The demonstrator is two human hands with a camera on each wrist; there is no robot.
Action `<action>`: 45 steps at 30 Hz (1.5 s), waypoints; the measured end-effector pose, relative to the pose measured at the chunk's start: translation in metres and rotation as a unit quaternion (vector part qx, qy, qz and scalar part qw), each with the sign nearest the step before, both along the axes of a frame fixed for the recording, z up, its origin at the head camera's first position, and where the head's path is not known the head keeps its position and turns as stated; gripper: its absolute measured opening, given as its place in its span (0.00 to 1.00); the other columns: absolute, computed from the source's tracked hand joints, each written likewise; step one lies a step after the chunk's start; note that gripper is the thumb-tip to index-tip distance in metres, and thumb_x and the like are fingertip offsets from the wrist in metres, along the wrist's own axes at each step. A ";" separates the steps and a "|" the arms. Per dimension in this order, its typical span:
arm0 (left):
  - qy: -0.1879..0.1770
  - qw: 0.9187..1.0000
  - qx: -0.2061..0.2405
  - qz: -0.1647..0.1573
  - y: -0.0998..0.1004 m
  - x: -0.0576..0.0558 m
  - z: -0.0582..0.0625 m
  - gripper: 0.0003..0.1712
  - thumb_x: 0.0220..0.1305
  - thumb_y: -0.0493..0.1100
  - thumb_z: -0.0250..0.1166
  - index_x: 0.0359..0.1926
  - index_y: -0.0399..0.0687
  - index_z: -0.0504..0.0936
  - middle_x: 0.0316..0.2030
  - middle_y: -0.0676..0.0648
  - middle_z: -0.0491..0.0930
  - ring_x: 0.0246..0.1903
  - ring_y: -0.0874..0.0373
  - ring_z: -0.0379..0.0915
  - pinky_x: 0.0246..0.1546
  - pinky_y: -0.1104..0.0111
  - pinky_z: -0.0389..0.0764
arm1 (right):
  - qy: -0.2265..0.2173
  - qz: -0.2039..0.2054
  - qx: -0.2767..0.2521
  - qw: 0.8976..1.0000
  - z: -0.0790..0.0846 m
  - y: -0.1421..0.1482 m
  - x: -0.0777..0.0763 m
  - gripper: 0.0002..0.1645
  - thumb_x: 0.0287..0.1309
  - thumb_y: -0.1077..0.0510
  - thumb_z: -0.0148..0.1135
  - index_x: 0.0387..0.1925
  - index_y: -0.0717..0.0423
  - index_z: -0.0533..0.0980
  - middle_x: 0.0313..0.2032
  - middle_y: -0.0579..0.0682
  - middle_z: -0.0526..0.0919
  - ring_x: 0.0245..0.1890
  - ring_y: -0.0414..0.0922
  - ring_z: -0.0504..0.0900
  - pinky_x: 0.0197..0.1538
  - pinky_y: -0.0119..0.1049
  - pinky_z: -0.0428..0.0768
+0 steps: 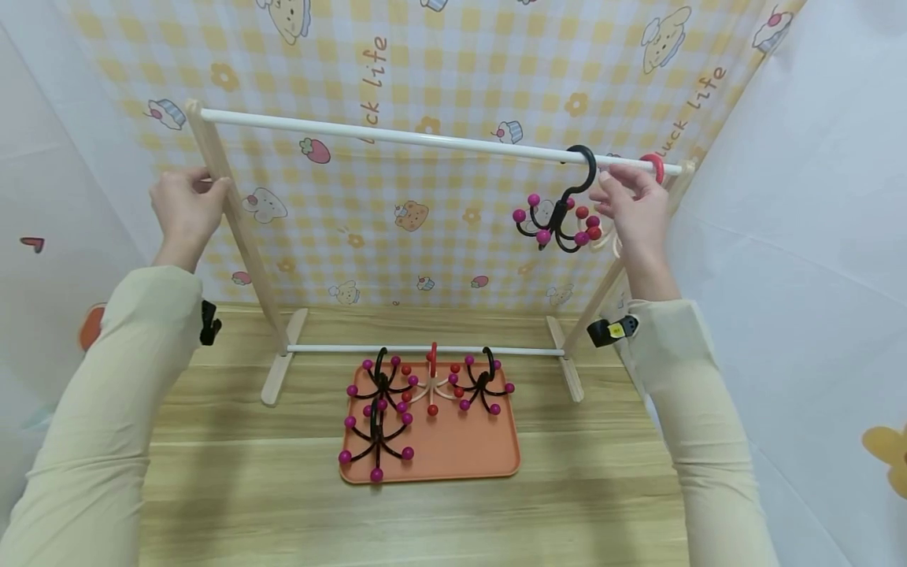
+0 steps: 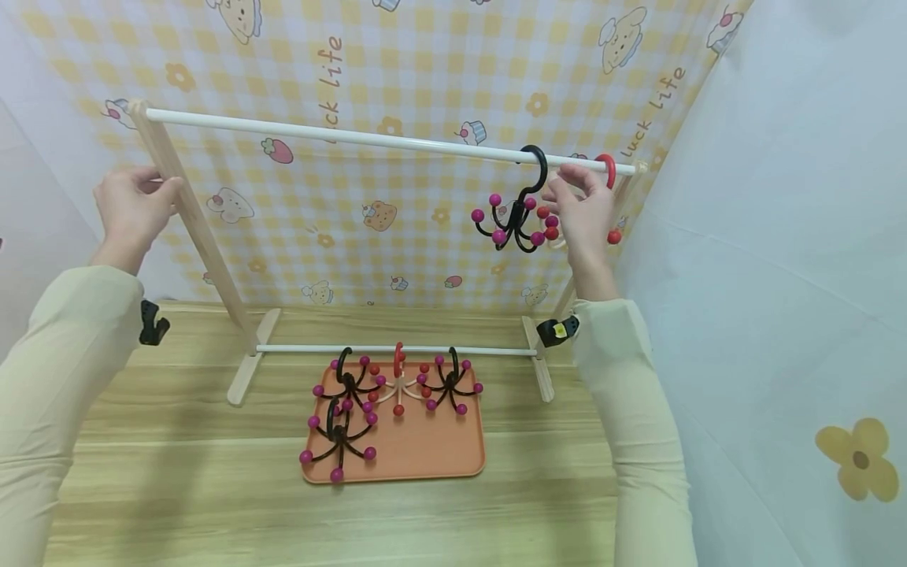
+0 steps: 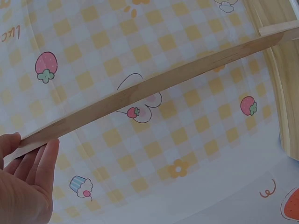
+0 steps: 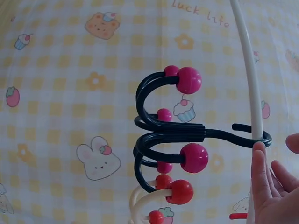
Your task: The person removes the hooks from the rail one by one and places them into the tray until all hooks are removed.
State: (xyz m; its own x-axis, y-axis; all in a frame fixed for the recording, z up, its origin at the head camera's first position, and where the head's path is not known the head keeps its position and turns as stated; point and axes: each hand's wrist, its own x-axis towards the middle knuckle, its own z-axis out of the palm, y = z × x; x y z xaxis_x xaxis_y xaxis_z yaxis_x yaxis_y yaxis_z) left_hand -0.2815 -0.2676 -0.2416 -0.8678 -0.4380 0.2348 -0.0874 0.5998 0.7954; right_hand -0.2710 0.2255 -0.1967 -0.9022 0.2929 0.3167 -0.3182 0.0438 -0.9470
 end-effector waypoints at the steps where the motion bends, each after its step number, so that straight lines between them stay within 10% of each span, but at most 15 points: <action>1: 0.000 1.000 -0.002 0.001 0.000 0.000 0.000 0.26 0.61 0.50 0.51 0.58 0.44 0.67 0.51 0.40 0.70 0.53 0.52 0.65 0.48 0.67 0.70 | -0.014 0.003 0.006 1.000 0.000 0.000 -0.001 0.21 0.51 0.57 0.62 0.47 0.59 0.73 0.45 0.55 0.76 0.31 0.44 0.80 0.40 0.31 0.76; 26: 0.001 1.000 -0.006 0.000 0.001 -0.001 -0.001 0.25 0.61 0.50 0.50 0.58 0.44 0.68 0.51 0.40 0.71 0.54 0.52 0.64 0.48 0.66 0.70 | -0.092 0.015 0.040 0.995 0.008 -0.015 -0.014 0.23 0.53 0.55 0.59 0.50 0.60 0.71 0.41 0.54 0.76 0.33 0.44 0.79 0.46 0.34 0.73; 45: -0.002 1.000 0.003 -0.004 0.000 0.000 -0.002 0.26 0.62 0.50 0.50 0.58 0.44 0.67 0.51 0.41 0.70 0.60 0.55 0.52 0.50 0.65 0.68 | 0.012 0.053 -0.048 0.997 0.025 -0.024 0.002 0.16 0.47 0.58 0.65 0.38 0.62 0.76 0.36 0.55 0.80 0.25 0.45 0.78 0.37 0.32 0.77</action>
